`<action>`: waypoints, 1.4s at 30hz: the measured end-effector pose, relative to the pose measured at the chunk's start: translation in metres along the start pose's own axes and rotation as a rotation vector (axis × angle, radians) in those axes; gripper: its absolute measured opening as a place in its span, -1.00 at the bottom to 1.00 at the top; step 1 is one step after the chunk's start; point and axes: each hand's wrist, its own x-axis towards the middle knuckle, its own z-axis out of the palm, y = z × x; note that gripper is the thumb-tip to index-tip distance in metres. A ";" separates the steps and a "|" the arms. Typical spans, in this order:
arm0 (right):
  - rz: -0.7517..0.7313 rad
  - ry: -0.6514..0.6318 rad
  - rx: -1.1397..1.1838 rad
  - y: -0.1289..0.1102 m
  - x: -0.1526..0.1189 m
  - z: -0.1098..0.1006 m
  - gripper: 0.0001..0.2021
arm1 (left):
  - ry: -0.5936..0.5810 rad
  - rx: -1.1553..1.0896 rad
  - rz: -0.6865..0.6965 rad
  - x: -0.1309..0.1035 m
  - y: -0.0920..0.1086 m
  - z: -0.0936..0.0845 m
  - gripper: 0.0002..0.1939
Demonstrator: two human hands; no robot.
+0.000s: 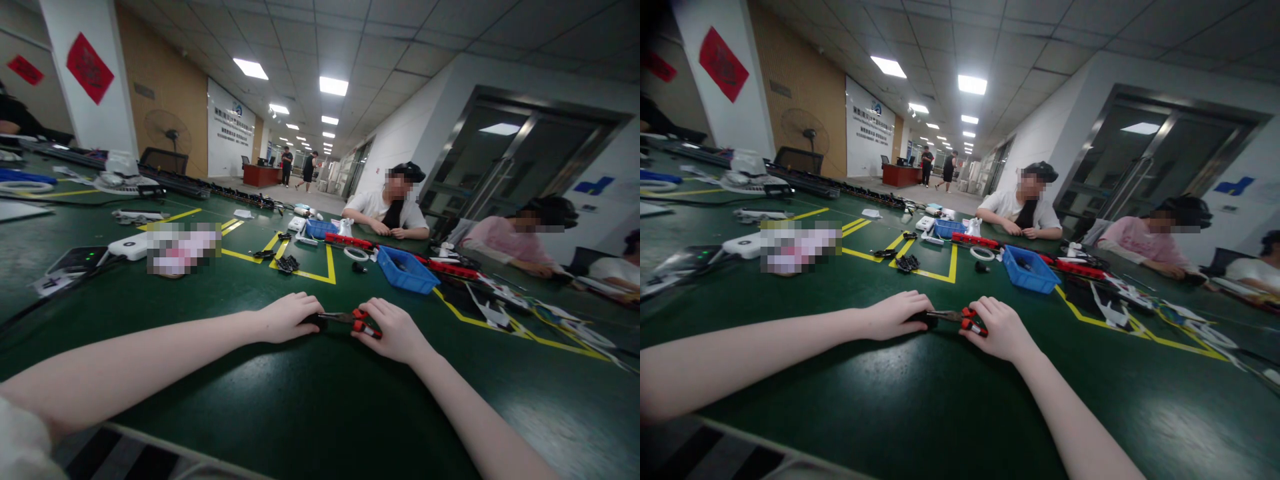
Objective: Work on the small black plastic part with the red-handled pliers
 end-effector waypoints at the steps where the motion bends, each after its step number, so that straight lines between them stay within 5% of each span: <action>1: -0.002 -0.002 0.001 0.000 0.000 0.000 -0.65 | 0.000 -0.002 0.000 0.000 0.000 0.000 -0.81; 27: -0.056 0.053 -0.109 -0.003 0.001 0.001 -0.64 | 0.000 -0.012 -0.006 0.000 -0.001 -0.001 -0.81; 42: 0.066 -0.091 0.120 -0.004 0.001 0.001 -0.70 | 0.013 -0.143 -0.019 -0.003 0.000 0.000 -0.80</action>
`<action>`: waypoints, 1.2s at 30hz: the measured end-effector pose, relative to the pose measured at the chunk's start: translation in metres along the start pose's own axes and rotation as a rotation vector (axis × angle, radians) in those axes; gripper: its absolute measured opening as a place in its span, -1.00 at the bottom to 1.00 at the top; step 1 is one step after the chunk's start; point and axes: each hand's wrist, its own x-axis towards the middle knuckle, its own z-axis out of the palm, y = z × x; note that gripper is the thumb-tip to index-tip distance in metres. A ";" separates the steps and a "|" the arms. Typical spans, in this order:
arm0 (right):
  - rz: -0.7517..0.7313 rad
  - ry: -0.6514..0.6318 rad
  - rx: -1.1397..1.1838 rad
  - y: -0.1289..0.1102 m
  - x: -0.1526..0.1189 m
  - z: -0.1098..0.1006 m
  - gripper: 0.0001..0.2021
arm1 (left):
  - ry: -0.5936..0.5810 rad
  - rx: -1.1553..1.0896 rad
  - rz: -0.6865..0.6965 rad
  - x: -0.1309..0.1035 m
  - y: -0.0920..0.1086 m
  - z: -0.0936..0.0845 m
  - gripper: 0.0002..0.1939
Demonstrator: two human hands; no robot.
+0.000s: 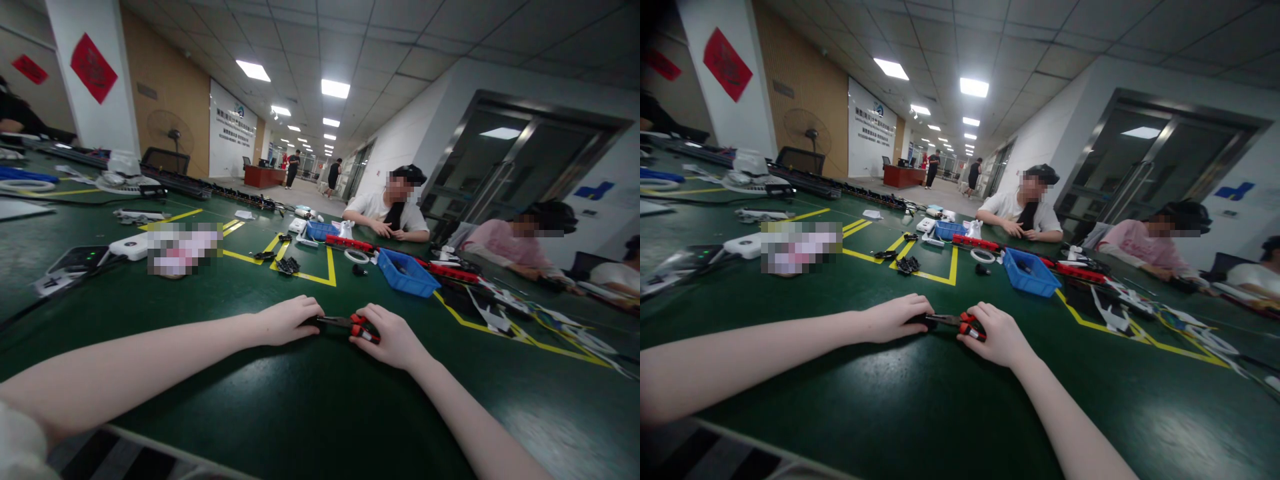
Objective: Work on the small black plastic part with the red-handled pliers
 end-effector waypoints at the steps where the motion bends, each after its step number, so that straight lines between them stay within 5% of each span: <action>1: 0.000 0.003 0.000 0.000 0.000 0.000 -0.70 | 0.012 -0.010 -0.003 0.000 0.000 0.000 -0.79; 36: -0.077 0.170 -0.128 0.005 -0.002 -0.002 -0.66 | 0.075 0.091 0.016 0.003 -0.004 0.004 -0.77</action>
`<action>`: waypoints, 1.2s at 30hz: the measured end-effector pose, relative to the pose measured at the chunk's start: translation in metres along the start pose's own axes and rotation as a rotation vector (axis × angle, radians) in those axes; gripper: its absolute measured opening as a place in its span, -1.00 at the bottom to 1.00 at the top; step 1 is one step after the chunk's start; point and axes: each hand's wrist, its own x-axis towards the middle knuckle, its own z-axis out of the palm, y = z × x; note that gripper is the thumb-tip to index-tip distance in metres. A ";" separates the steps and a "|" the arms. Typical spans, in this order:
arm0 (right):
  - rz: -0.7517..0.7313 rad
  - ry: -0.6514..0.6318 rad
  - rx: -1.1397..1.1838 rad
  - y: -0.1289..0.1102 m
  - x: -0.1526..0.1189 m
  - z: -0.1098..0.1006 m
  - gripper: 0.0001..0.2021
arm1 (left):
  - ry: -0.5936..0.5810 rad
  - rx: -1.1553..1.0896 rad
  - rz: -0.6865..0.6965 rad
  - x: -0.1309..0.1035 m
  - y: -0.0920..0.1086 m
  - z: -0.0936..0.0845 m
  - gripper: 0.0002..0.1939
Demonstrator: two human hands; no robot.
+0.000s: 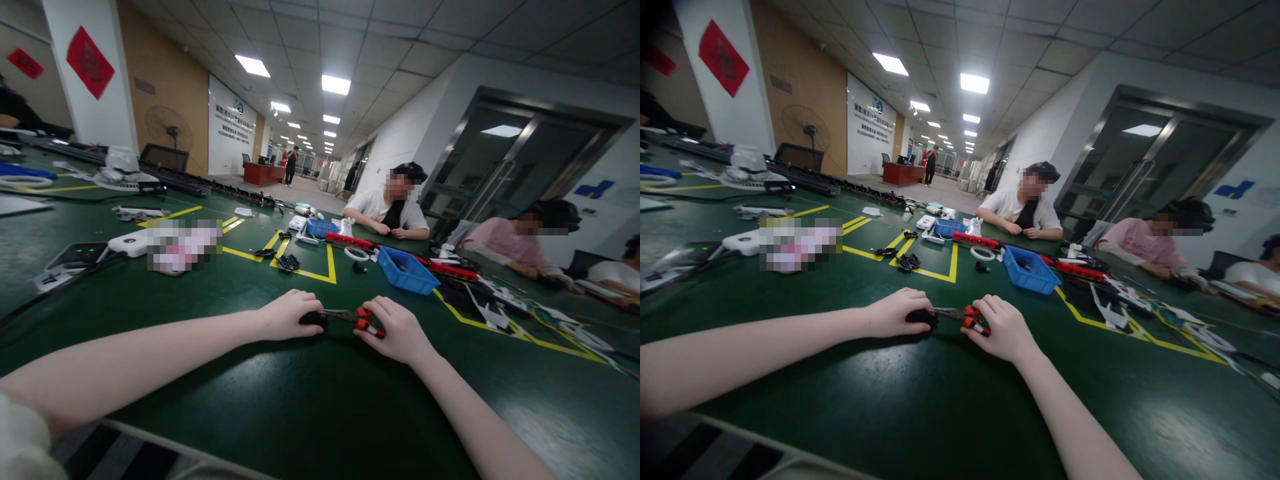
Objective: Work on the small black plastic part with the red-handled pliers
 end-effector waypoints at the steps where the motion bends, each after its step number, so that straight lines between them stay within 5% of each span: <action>1: 0.002 0.008 0.000 0.001 0.000 0.000 -0.66 | 0.001 -0.018 -0.001 0.000 0.000 0.000 -0.76; 17: -0.012 -0.028 -0.001 0.001 0.000 0.004 -0.63 | -0.023 -0.177 -0.087 0.001 0.002 -0.006 -0.76; 36: -0.074 -0.030 -0.036 0.001 0.001 0.003 -0.64 | -0.042 -0.145 0.017 0.000 0.000 -0.004 -0.79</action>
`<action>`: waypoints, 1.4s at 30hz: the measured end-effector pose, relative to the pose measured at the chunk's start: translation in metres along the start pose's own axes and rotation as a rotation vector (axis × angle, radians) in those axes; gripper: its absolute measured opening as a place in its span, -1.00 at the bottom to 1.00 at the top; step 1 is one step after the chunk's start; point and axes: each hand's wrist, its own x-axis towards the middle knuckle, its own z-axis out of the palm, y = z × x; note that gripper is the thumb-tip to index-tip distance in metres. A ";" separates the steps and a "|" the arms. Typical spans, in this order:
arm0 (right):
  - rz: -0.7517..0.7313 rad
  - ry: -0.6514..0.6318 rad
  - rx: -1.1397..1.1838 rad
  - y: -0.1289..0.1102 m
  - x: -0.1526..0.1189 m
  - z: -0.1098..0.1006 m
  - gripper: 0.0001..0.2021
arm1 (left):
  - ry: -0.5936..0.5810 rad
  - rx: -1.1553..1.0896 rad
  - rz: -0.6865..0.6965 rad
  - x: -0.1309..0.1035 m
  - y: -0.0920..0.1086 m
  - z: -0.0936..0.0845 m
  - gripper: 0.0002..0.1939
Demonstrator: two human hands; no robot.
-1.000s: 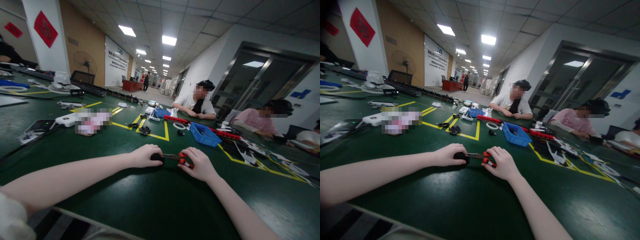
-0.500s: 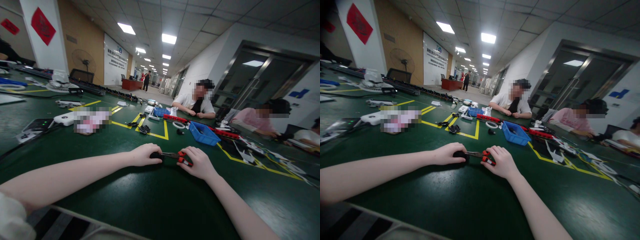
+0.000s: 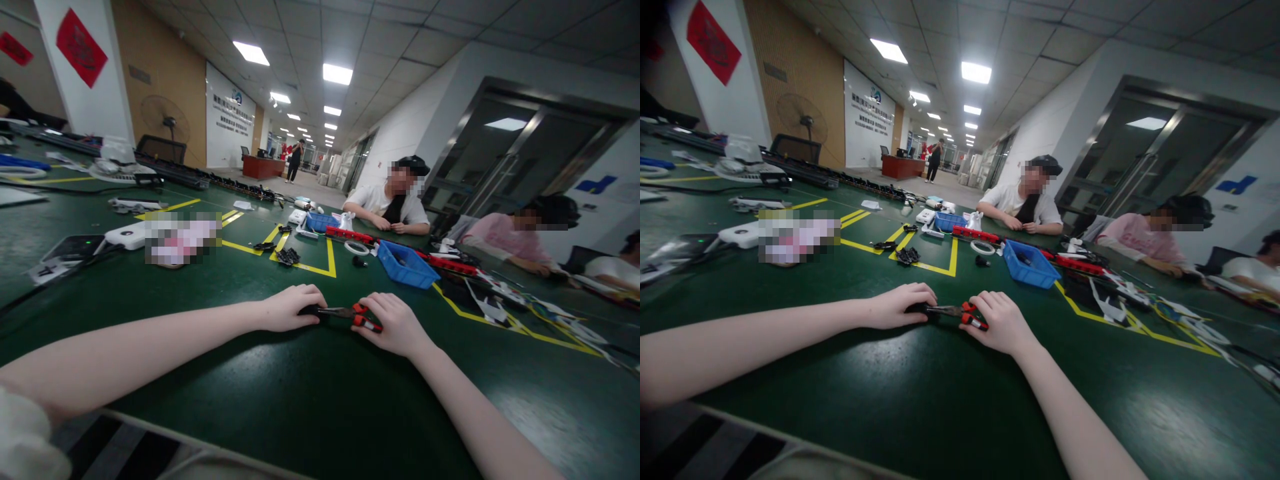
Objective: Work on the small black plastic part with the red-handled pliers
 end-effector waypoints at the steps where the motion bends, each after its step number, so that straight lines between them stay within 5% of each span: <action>1: -0.001 -0.002 -0.007 0.000 0.000 0.000 -0.63 | 0.000 0.003 -0.002 0.000 0.000 0.000 -0.79; 9: -0.024 0.019 -0.045 -0.006 0.002 -0.001 -0.64 | -0.045 0.043 -0.071 0.001 0.004 0.000 -0.63; 24: 0.015 0.032 -0.033 -0.009 0.004 0.000 -0.64 | 0.067 0.034 -0.067 -0.001 0.001 -0.001 -0.83; 42: -0.008 0.022 -0.044 -0.005 0.002 0.000 -0.65 | -0.003 -0.055 -0.070 0.000 0.002 -0.003 -0.76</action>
